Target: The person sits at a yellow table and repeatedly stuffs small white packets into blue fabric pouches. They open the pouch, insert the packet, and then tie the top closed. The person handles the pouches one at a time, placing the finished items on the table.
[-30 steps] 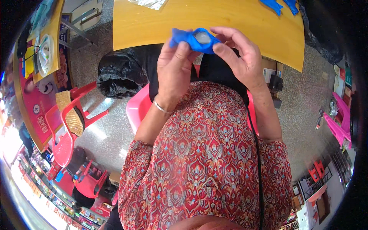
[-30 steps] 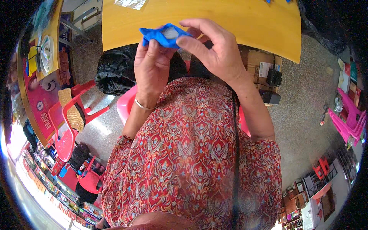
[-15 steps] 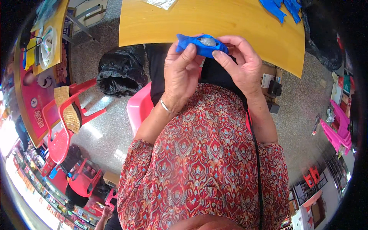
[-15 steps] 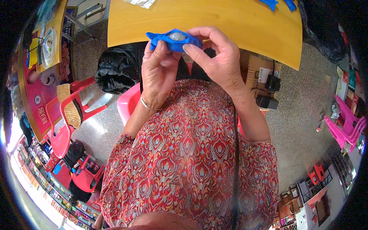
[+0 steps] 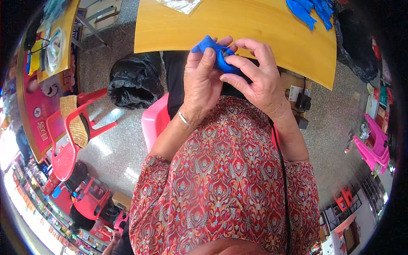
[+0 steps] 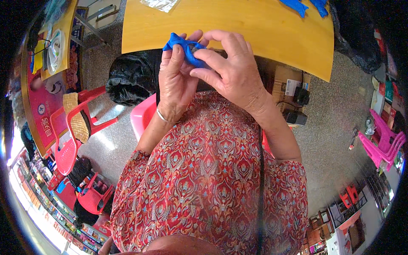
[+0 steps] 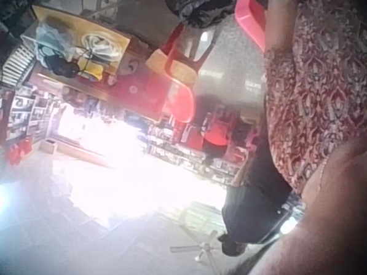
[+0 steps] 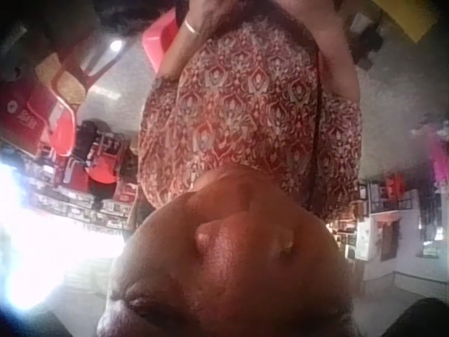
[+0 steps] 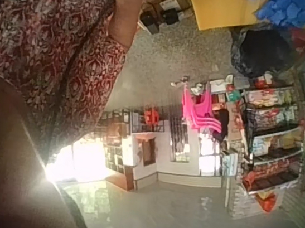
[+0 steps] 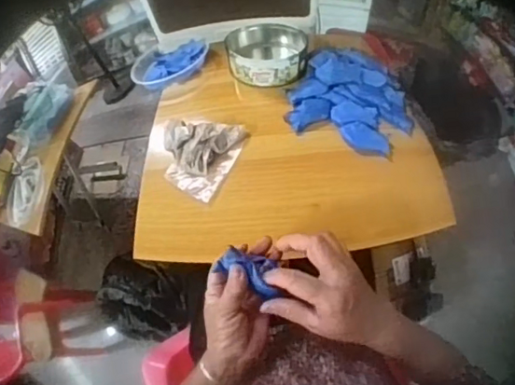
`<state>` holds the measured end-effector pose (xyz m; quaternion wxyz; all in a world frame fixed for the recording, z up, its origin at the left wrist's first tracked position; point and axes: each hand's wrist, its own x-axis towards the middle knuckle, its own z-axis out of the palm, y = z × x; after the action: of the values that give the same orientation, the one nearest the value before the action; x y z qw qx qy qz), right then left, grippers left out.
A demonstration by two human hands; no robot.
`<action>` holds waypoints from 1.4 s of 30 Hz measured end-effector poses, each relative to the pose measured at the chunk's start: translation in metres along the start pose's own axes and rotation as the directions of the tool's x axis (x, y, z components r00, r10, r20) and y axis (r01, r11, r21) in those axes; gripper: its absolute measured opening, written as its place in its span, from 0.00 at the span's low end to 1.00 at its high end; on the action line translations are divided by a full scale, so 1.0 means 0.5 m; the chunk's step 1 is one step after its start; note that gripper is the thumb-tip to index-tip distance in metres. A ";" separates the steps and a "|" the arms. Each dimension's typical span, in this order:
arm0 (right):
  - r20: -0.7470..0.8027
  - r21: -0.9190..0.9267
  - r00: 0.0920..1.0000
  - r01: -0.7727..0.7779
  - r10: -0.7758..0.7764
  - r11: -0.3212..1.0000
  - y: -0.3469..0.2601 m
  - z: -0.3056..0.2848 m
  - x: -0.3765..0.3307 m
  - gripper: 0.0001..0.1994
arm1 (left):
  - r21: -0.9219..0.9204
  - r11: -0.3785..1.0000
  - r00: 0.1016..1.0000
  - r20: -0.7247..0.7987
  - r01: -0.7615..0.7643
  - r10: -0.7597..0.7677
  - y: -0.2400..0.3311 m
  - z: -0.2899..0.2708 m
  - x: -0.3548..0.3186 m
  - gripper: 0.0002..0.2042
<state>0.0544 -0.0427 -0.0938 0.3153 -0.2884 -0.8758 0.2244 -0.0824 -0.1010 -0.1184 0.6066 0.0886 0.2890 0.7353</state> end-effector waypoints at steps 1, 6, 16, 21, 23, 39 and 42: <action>-0.016 0.001 1.000 0.004 -0.004 1.000 -0.003 0.000 0.003 0.20 | 0.021 1.000 1.000 0.003 -0.004 0.004 0.002 0.004 0.000 0.19; -0.098 0.021 0.995 -0.031 0.033 0.999 0.000 0.010 0.018 0.20 | -0.050 0.994 0.995 0.032 0.094 -0.092 0.007 0.029 -0.008 0.21; -0.179 0.385 0.944 -0.191 0.276 0.903 0.003 0.026 0.005 0.15 | -0.058 0.990 0.992 -0.015 0.125 -0.126 0.008 -0.002 0.004 0.22; -0.239 0.352 0.922 -0.209 0.303 0.913 0.008 0.019 0.003 0.14 | -0.093 0.991 0.995 0.038 0.092 -0.089 0.011 0.004 0.006 0.22; -0.179 0.442 0.915 -0.252 0.360 0.861 0.005 0.018 -0.002 0.13 | -0.097 0.990 0.993 0.072 0.105 -0.098 0.008 0.004 0.003 0.21; -0.133 0.072 0.988 -0.070 0.079 0.995 0.009 -0.007 0.019 0.15 | 0.012 0.998 0.996 0.057 0.066 -0.067 0.011 -0.001 0.001 0.16; -0.079 -0.009 0.996 -0.044 0.043 0.999 0.009 -0.013 0.019 0.18 | 0.011 0.999 0.996 0.076 0.039 -0.040 0.012 -0.006 0.001 0.17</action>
<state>0.0544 -0.0318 -0.0877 0.3430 -0.3178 -0.8574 0.2150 -0.0889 -0.1020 -0.1181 0.6313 0.1136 0.2709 0.7178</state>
